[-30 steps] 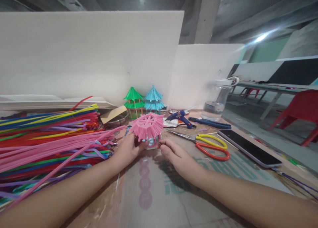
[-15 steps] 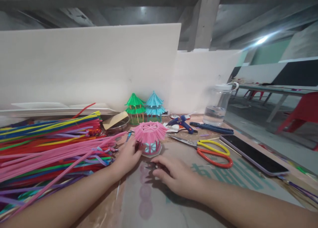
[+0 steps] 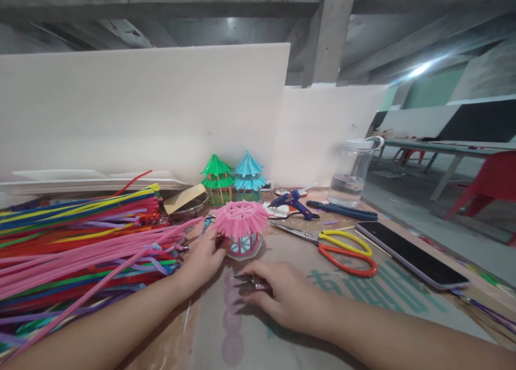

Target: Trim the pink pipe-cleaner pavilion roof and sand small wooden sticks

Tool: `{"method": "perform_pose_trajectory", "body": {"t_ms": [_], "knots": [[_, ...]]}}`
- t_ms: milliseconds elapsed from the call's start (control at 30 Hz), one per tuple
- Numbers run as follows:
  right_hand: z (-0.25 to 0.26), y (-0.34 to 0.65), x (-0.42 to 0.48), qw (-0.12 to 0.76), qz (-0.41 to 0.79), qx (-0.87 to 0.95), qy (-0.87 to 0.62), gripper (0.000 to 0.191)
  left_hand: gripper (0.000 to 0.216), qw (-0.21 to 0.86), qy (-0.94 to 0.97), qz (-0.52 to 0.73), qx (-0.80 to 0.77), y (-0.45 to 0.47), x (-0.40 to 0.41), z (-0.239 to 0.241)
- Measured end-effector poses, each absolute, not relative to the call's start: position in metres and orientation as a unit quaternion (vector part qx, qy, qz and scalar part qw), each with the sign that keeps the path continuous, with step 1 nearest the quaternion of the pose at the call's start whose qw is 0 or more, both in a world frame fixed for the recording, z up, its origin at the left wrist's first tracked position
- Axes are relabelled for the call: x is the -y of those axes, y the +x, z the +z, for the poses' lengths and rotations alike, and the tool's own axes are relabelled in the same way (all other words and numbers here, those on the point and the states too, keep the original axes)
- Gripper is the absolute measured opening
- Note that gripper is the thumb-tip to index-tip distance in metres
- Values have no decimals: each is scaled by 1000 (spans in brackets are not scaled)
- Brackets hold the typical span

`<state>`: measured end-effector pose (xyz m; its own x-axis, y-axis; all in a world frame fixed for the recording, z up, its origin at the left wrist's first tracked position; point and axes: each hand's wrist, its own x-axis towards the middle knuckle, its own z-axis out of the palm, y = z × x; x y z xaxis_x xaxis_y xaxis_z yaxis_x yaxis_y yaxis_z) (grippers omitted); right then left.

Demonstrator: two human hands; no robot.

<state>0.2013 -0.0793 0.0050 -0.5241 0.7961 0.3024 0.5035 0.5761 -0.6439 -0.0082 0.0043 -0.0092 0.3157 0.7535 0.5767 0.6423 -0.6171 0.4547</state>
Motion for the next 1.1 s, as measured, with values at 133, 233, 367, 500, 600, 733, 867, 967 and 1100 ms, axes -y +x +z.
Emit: {"method": "perform_pose_trajectory", "body": {"t_ms": [133, 233, 367, 500, 600, 733, 867, 967, 1100], "knots": [[2, 201, 74, 387, 302, 776, -396, 17, 17, 83, 818, 395, -411, -4, -1, -6], [3, 202, 66, 460, 391, 688, -403, 29, 16, 81, 823, 406, -389, -1, 2, -4], [6, 202, 58, 528, 462, 572, -425, 42, 32, 32, 831, 441, -338, -1, 4, -2], [9, 201, 60, 541, 503, 534, -411, 48, 36, 12, 842, 420, -338, -2, 6, 0], [11, 200, 64, 538, 527, 534, -383, 43, 33, 27, 846, 409, -341, -1, 8, 3], [10, 198, 64, 533, 563, 503, -381, 52, 30, 27, 847, 397, -353, 2, 12, 6], [4, 198, 59, 515, 583, 503, -377, 57, 29, 16, 859, 387, -335, 2, 14, 7], [1, 197, 56, 508, 580, 507, -385, 56, 29, 29, 856, 391, -336, 1, 12, 5], [1, 198, 58, 466, 563, 550, -404, 56, 33, 72, 823, 432, -362, -1, 5, -1]]}}
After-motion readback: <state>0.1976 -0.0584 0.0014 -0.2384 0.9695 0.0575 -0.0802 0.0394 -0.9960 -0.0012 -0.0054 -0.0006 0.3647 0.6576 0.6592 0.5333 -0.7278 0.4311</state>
